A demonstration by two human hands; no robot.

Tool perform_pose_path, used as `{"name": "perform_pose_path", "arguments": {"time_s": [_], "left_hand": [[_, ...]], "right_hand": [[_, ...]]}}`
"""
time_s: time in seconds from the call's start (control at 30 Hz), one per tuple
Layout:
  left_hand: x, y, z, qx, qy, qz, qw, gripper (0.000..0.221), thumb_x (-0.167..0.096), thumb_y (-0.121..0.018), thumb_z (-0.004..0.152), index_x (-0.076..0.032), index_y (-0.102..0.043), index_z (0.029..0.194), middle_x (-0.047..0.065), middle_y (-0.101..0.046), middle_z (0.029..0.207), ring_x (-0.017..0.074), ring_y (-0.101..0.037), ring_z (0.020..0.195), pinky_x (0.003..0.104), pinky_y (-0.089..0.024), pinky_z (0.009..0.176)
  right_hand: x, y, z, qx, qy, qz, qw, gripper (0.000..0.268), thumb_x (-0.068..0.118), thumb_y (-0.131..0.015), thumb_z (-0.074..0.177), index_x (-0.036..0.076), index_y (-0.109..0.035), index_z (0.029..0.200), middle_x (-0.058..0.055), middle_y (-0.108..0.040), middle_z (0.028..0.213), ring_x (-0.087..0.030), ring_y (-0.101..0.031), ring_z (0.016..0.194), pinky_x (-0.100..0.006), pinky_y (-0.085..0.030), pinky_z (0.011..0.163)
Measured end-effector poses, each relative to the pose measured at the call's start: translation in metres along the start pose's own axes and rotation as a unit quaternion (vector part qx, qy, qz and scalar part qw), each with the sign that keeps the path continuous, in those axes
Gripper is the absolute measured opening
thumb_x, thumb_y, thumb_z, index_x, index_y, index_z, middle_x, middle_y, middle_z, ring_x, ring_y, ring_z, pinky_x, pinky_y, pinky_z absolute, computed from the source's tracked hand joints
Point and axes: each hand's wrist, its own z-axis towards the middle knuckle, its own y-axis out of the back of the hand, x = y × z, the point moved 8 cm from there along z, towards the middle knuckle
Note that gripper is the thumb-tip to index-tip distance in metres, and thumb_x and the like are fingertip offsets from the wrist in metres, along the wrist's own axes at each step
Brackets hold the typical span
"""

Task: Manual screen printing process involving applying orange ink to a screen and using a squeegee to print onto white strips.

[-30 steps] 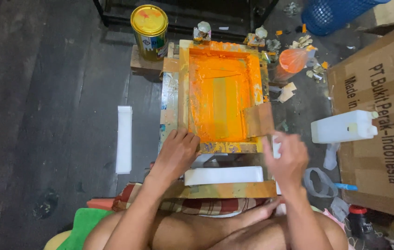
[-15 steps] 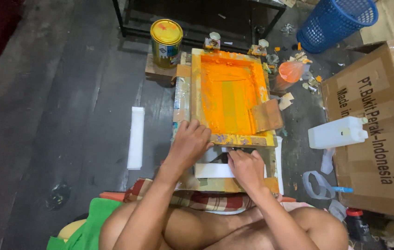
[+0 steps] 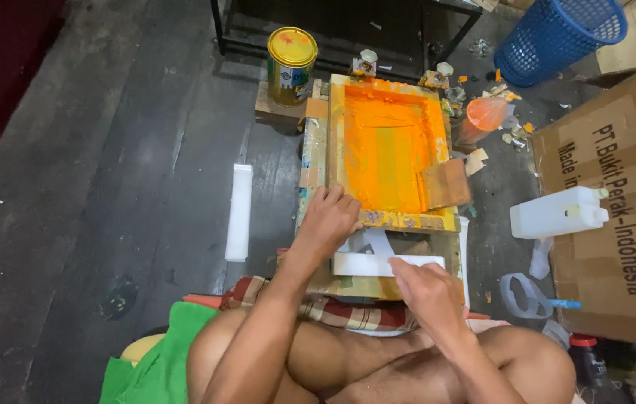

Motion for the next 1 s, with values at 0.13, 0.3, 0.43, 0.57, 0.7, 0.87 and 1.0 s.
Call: {"name": "perform_pose_path", "arguments": {"time_s": [0.13, 0.3, 0.43, 0.57, 0.7, 0.87, 1.0], "left_hand": [[0.002, -0.008, 0.000, 0.022, 0.011, -0.007, 1.000, 0.031, -0.028, -0.081, 0.076, -0.007, -0.070, 0.095, 0.008, -0.071, 0.094, 0.0248, -0.054, 0.096, 0.040, -0.040, 0.088], [-0.001, -0.014, -0.008, 0.006, 0.009, 0.053, 0.999, 0.030, -0.030, -0.082, 0.077, -0.008, -0.073, 0.095, 0.008, -0.073, 0.091, 0.0243, -0.056, 0.097, 0.038, -0.041, 0.091], [-0.004, -0.015, -0.015, -0.023, 0.004, 0.035, 0.999, 0.008, -0.014, -0.067, 0.083, -0.008, -0.070, 0.088, 0.010, -0.072, 0.088, 0.0251, -0.057, 0.092, 0.038, -0.043, 0.089], [-0.004, -0.021, -0.017, -0.023, 0.006, 0.055, 0.998, 0.009, -0.014, -0.069, 0.082, -0.009, -0.072, 0.087, 0.009, -0.073, 0.086, 0.0241, -0.058, 0.092, 0.038, -0.043, 0.088], [0.001, -0.022, -0.015, -0.016, 0.072, -0.025, 0.997, 0.019, -0.008, -0.069, 0.076, -0.006, -0.071, 0.095, 0.011, -0.070, 0.097, 0.0318, -0.061, 0.095, 0.044, -0.045, 0.084], [0.009, 0.054, -0.017, 0.168, 0.216, -0.327, 0.904, 0.046, -0.040, -0.049, 0.095, -0.003, -0.076, 0.100, 0.018, -0.073, 0.112, 0.0417, -0.064, 0.108, 0.051, -0.048, 0.095], [0.033, 0.101, -0.048, 0.249, 0.310, -0.455, 0.797, 0.092, -0.072, -0.028, 0.098, 0.004, -0.069, 0.130, 0.029, -0.066, 0.136, 0.0477, -0.054, 0.136, 0.056, -0.041, 0.112]], "right_hand": [[0.009, 0.043, -0.021, 0.000, -0.011, 0.069, 0.998, 0.029, 0.003, -0.076, 0.078, 0.008, -0.075, 0.107, -0.001, -0.077, 0.092, -0.018, -0.071, 0.081, -0.031, -0.055, 0.068], [0.018, 0.085, -0.057, -0.034, 0.021, 0.126, 0.991, 0.032, -0.002, -0.075, 0.074, 0.001, -0.076, 0.106, -0.004, -0.079, 0.097, -0.026, -0.075, 0.102, -0.035, -0.059, 0.090], [0.022, 0.100, -0.064, -0.035, 0.021, 0.151, 0.988, 0.029, 0.001, -0.075, 0.073, 0.001, -0.076, 0.102, -0.002, -0.079, 0.103, -0.024, -0.076, 0.103, -0.034, -0.059, 0.089], [0.040, 0.114, -0.043, -0.050, 0.013, 0.150, 0.987, 0.021, -0.007, -0.076, 0.071, 0.000, -0.075, 0.091, -0.002, -0.080, 0.094, -0.022, -0.077, 0.095, -0.030, -0.060, 0.082], [0.066, 0.115, -0.022, -0.033, 0.088, 0.150, 0.984, 0.029, -0.009, -0.074, 0.068, 0.002, -0.075, 0.094, -0.004, -0.079, 0.090, -0.024, -0.078, 0.095, -0.033, -0.061, 0.084], [0.081, 0.103, 0.022, -0.092, 0.155, 0.155, 0.971, 0.019, -0.007, -0.072, 0.080, 0.002, -0.076, 0.096, -0.008, -0.077, 0.090, -0.028, -0.075, 0.084, -0.041, -0.061, 0.076], [0.090, 0.074, 0.069, -0.112, 0.140, 0.186, 0.966, 0.017, -0.003, -0.070, 0.092, 0.008, -0.078, 0.102, -0.003, -0.076, 0.083, -0.024, -0.075, 0.076, -0.039, -0.061, 0.071]]}}
